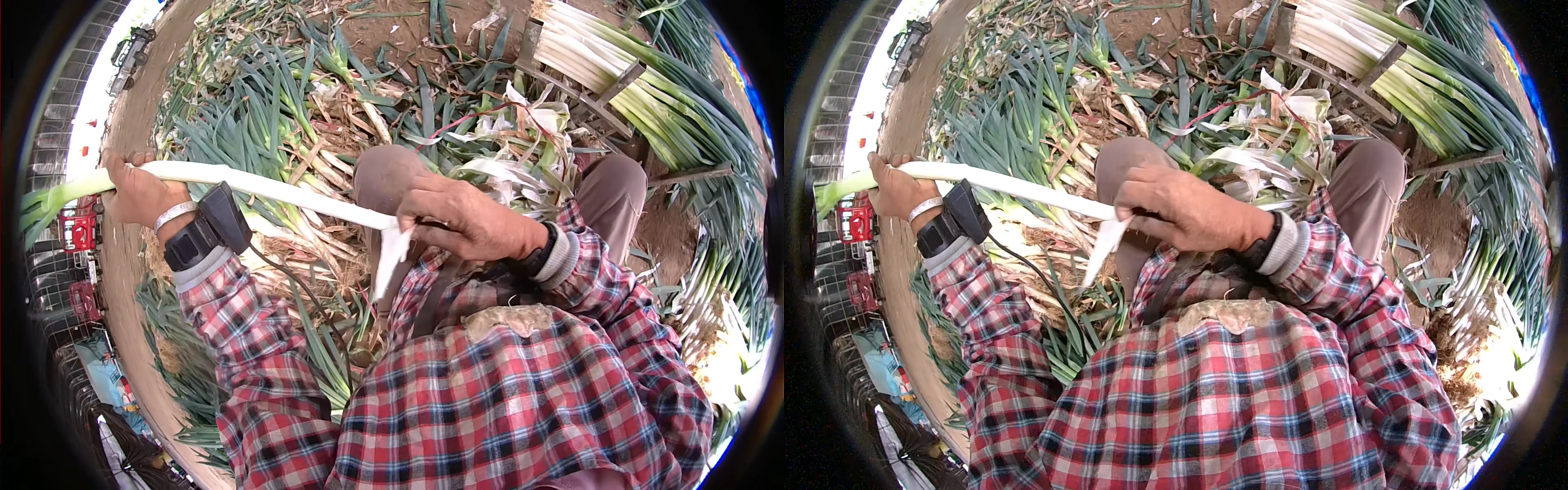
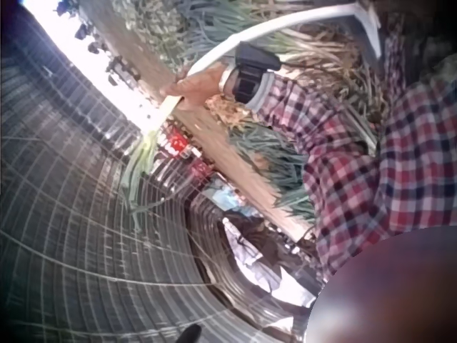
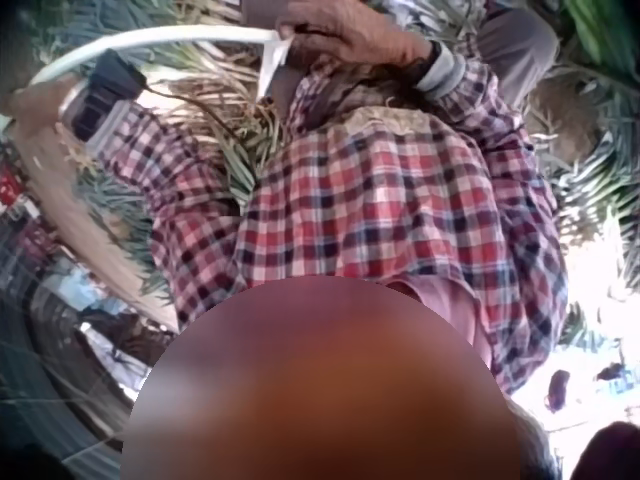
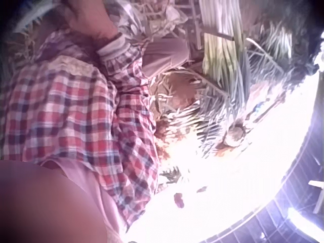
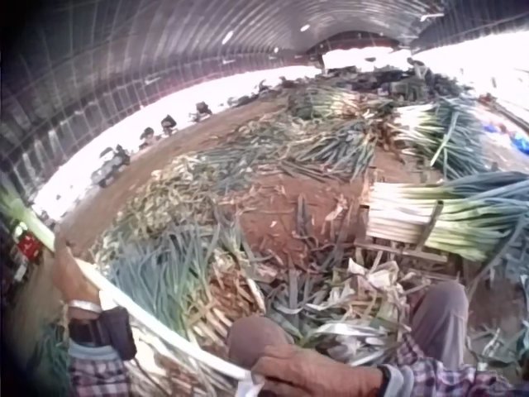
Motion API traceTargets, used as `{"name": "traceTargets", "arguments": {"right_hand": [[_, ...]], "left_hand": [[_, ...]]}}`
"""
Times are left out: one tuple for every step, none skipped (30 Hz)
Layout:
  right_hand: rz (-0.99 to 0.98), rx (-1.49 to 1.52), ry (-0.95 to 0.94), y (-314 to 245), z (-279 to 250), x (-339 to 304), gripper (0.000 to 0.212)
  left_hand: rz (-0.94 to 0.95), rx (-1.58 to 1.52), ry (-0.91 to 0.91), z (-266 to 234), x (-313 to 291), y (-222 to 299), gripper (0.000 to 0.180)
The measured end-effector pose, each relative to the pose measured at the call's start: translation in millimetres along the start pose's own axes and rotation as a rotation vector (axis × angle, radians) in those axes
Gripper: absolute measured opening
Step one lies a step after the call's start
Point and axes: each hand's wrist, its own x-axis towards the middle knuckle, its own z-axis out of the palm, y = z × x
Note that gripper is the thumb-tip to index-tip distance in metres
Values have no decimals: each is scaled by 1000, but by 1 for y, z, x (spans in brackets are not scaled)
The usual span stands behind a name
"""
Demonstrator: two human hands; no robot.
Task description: Cleaning and peeling leeks by removing the outer layer and bundling them.
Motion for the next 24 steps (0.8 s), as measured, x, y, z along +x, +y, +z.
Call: {"name": "traceTargets", "arguments": {"right_hand": [[11, -46, -21, -1, -9, -10, 10], [97, -30, -98, -6, -16, -18, 11], [104, -100, -148, -7, -18, -25, 13], [115, -172, -196, -6, -22, -34, 15], [165, -273, -331, -2, -25, -46, 18], [213, -376, -464, 8, -28, -65, 21], [436, -397, -560, 29, -30, -101, 25], [650, -546, -628, 32, -37, -120, 25], [603, -623, -470, 41, -42, -135, 24], [556, -693, -313, 47, -42, -144, 24], [562, -691, -307, 35, -39, -123, 24], [514, -558, -137, 27, -31, -97, 28], [456, -427, 25, 15, -21, -65, 33], [364, -492, 11, 11, -10, -42, 44], [262, -548, 109, 8, 5, -22, 47], [162, -614, 216, 11, 17, -7, 47], [136, -621, 258, 20, 25, 2, 45], [138, -622, 261, 27, 29, 8, 45], [226, -600, 219, 30, 32, 15, 43], [316, -576, 175, 32, 35, 20, 41], [300, -600, 217, 34, 35, 21, 32], [300, -600, 214, 36, 34, 21, 32], [333, -585, 217, 40, 32, 20, 27], [366, -570, 222, 44, 31, 18, 23]], "left_hand": [[-62, 25, 32, 1, 3, -1, 20], [-63, 28, 35, -4, 5, -5, 20], [-82, 22, 6, -9, 7, -11, 20], [-106, 13, -24, -13, 9, -18, 21], [-102, 21, -19, -18, 15, -12, 21], [-90, 41, 54, -20, 22, -3, 19], [-84, 56, 122, -23, 29, 0, 17], [-97, 37, 42, -47, 63, -1, 18], [-85, 21, 31, -41, 67, 0, 19], [-78, 7, 18, -37, 68, 2, 19], [-82, 6, 11, -35, 63, 1, 19], [-102, 5, 24, -34, 57, 1, 16], [-117, 2, 45, -33, 51, 6, 13], [-116, 0, 45, -31, 46, 5, 13], [-95, 28, 116, -27, 40, 0, 10], [-75, 54, 185, -21, 32, -3, 9], [-55, 78, 172, -13, 18, 0, 14], [-56, 77, 169, -7, 11, 0, 14], [-30, 77, 154, -3, 5, 0, 16], [-4, 78, 139, 0, -1, 1, 18], [3, 101, 113, 1, -5, 5, 17], [1, 101, 115, 0, -5, 7, 17], [-3, 118, 102, -1, -4, 8, 21], [-8, 134, 86, -2, -5, 8, 26]]}}
